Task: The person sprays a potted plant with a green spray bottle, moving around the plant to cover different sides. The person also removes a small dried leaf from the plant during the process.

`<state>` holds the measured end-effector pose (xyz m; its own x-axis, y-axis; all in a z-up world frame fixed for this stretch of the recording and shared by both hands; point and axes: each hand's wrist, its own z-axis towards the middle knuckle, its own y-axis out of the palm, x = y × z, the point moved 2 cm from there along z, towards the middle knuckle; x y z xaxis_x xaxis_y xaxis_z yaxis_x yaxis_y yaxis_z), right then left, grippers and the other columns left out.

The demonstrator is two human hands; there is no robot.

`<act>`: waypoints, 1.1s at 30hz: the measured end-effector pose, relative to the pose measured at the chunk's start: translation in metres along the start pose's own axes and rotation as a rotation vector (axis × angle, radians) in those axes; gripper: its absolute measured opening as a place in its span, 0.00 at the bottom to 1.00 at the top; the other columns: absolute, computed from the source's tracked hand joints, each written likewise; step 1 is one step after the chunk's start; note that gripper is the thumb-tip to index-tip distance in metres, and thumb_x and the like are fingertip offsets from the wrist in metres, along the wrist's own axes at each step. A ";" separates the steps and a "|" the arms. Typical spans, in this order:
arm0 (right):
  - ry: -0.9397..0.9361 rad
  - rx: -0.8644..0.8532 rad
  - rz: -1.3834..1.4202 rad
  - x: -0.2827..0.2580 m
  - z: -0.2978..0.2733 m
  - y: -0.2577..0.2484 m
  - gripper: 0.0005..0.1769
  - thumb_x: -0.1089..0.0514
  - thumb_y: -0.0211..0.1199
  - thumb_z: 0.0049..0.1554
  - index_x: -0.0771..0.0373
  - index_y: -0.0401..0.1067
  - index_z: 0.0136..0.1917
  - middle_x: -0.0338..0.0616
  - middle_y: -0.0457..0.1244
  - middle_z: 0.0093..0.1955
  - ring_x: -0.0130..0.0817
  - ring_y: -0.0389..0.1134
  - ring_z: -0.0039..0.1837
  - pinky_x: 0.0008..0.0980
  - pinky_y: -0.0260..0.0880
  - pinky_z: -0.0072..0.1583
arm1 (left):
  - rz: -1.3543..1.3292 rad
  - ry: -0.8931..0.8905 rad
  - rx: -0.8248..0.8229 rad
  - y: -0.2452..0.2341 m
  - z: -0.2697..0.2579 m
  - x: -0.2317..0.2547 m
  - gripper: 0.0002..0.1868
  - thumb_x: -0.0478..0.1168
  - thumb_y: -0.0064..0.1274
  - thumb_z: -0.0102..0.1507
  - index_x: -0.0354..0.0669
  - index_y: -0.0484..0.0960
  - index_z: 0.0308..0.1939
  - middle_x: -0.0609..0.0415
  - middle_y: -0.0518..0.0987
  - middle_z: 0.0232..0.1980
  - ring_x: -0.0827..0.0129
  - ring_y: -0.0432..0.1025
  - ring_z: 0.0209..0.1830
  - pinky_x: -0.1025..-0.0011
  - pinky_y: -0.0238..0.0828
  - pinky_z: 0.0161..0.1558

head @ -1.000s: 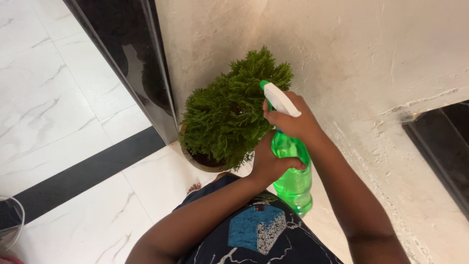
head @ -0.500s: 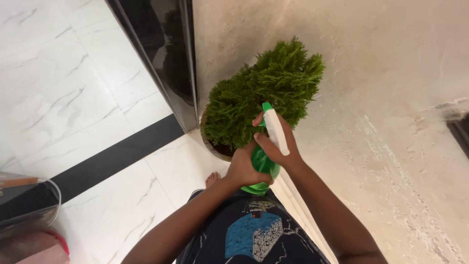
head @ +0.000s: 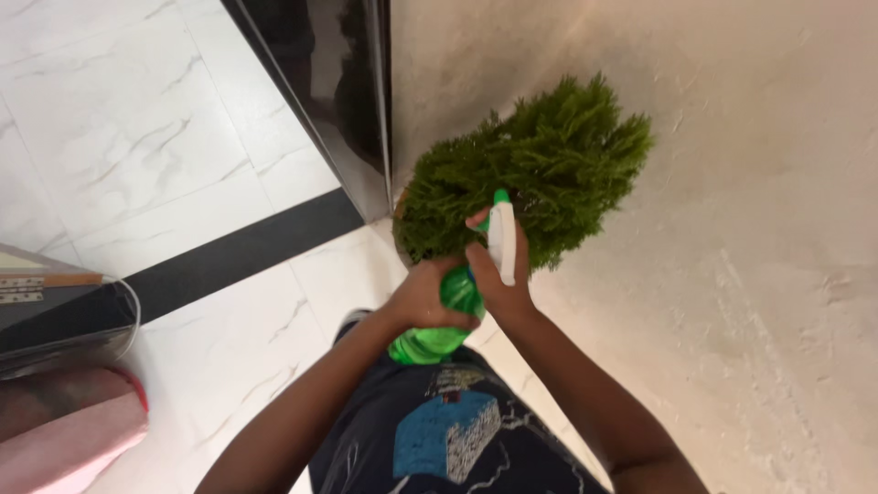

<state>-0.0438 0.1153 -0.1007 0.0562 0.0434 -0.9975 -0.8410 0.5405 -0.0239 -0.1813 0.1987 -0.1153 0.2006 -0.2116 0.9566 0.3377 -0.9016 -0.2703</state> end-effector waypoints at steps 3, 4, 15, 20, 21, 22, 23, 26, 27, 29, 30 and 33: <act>-0.041 0.014 -0.003 -0.001 0.006 0.007 0.29 0.69 0.56 0.54 0.64 0.59 0.69 0.44 0.60 0.59 0.33 0.62 0.62 0.36 0.64 0.60 | -0.016 -0.078 -0.077 -0.007 0.010 -0.014 0.46 0.55 0.71 0.38 0.35 0.79 0.56 0.41 0.85 0.49 0.53 0.82 0.49 0.63 0.75 0.56; -0.100 -0.001 0.013 -0.005 0.015 0.011 0.33 0.69 0.56 0.54 0.64 0.56 0.73 0.43 0.59 0.59 0.33 0.61 0.63 0.35 0.63 0.63 | -0.012 0.011 -0.064 -0.013 0.015 -0.015 0.46 0.54 0.72 0.39 0.35 0.79 0.57 0.41 0.85 0.51 0.53 0.81 0.51 0.62 0.74 0.57; -0.114 0.386 -0.261 -0.052 0.070 0.070 0.27 0.67 0.57 0.51 0.64 0.63 0.65 0.45 0.64 0.61 0.33 0.66 0.63 0.33 0.67 0.62 | -0.158 0.308 -0.425 -0.102 0.073 -0.034 0.46 0.49 0.74 0.43 0.36 0.75 0.62 0.43 0.81 0.57 0.53 0.76 0.59 0.61 0.70 0.61; 0.001 0.634 -0.459 -0.065 0.079 0.095 0.15 0.66 0.59 0.48 0.64 0.68 0.51 0.44 0.66 0.43 0.31 0.66 0.42 0.30 0.67 0.45 | -0.210 0.212 -0.683 -0.126 0.084 -0.031 0.42 0.46 0.73 0.43 0.37 0.78 0.60 0.46 0.83 0.55 0.57 0.78 0.57 0.63 0.71 0.60; 0.026 0.668 -0.452 -0.065 0.079 0.098 0.13 0.65 0.59 0.48 0.64 0.68 0.49 0.43 0.65 0.40 0.31 0.66 0.40 0.30 0.66 0.43 | -0.218 0.168 -0.710 -0.129 0.084 -0.031 0.42 0.46 0.73 0.43 0.37 0.78 0.59 0.46 0.83 0.54 0.57 0.79 0.56 0.63 0.72 0.60; 0.051 0.702 -0.443 -0.064 0.079 0.100 0.11 0.64 0.59 0.49 0.64 0.68 0.47 0.42 0.64 0.38 0.31 0.66 0.38 0.30 0.66 0.42 | -0.225 0.124 -0.737 -0.130 0.083 -0.031 0.42 0.45 0.73 0.43 0.37 0.78 0.59 0.46 0.84 0.54 0.57 0.79 0.56 0.63 0.72 0.59; 0.071 0.731 -0.437 -0.064 0.079 0.100 0.09 0.63 0.59 0.49 0.64 0.68 0.45 0.41 0.64 0.35 0.31 0.66 0.36 0.31 0.65 0.40 | -0.232 0.084 -0.757 -0.130 0.084 -0.031 0.41 0.45 0.72 0.42 0.38 0.78 0.59 0.46 0.84 0.53 0.57 0.79 0.55 0.63 0.73 0.58; -0.013 0.798 -0.565 -0.061 0.074 0.106 0.07 0.62 0.61 0.48 0.63 0.69 0.42 0.39 0.63 0.33 0.30 0.66 0.35 0.30 0.66 0.40 | -0.174 0.146 -0.769 -0.131 0.083 -0.033 0.41 0.45 0.72 0.42 0.38 0.77 0.58 0.48 0.83 0.52 0.58 0.78 0.54 0.64 0.72 0.57; 0.013 0.797 -0.542 -0.058 0.072 0.107 0.06 0.62 0.61 0.49 0.63 0.69 0.41 0.39 0.63 0.33 0.29 0.66 0.35 0.30 0.66 0.40 | -0.178 0.138 -0.781 -0.131 0.082 -0.035 0.40 0.45 0.72 0.42 0.38 0.78 0.57 0.48 0.83 0.52 0.58 0.79 0.54 0.64 0.73 0.57; 0.047 0.786 -0.494 -0.054 0.074 0.104 0.06 0.61 0.62 0.49 0.63 0.68 0.40 0.40 0.63 0.33 0.29 0.65 0.35 0.31 0.66 0.39 | -0.182 0.133 -0.790 -0.130 0.087 -0.038 0.38 0.45 0.72 0.43 0.37 0.79 0.56 0.48 0.84 0.51 0.58 0.80 0.54 0.64 0.74 0.57; 0.056 0.791 -0.482 -0.054 0.075 0.103 0.06 0.61 0.62 0.48 0.63 0.69 0.40 0.39 0.63 0.33 0.28 0.66 0.35 0.30 0.67 0.39 | -0.214 0.121 -0.784 -0.128 0.089 -0.038 0.38 0.44 0.72 0.42 0.38 0.79 0.56 0.48 0.84 0.51 0.58 0.79 0.54 0.64 0.73 0.57; 0.057 0.783 -0.407 -0.048 0.074 0.119 0.07 0.61 0.61 0.48 0.63 0.69 0.41 0.39 0.64 0.33 0.28 0.66 0.35 0.30 0.67 0.40 | -0.281 0.047 -0.768 -0.136 0.072 -0.048 0.39 0.42 0.72 0.41 0.37 0.79 0.57 0.47 0.83 0.51 0.57 0.78 0.55 0.63 0.72 0.58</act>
<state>-0.1065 0.2397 -0.0510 0.2264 -0.3087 -0.9238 -0.1508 0.9259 -0.3464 -0.1703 0.3589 -0.1325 0.1574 0.0609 0.9856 -0.3574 -0.9269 0.1144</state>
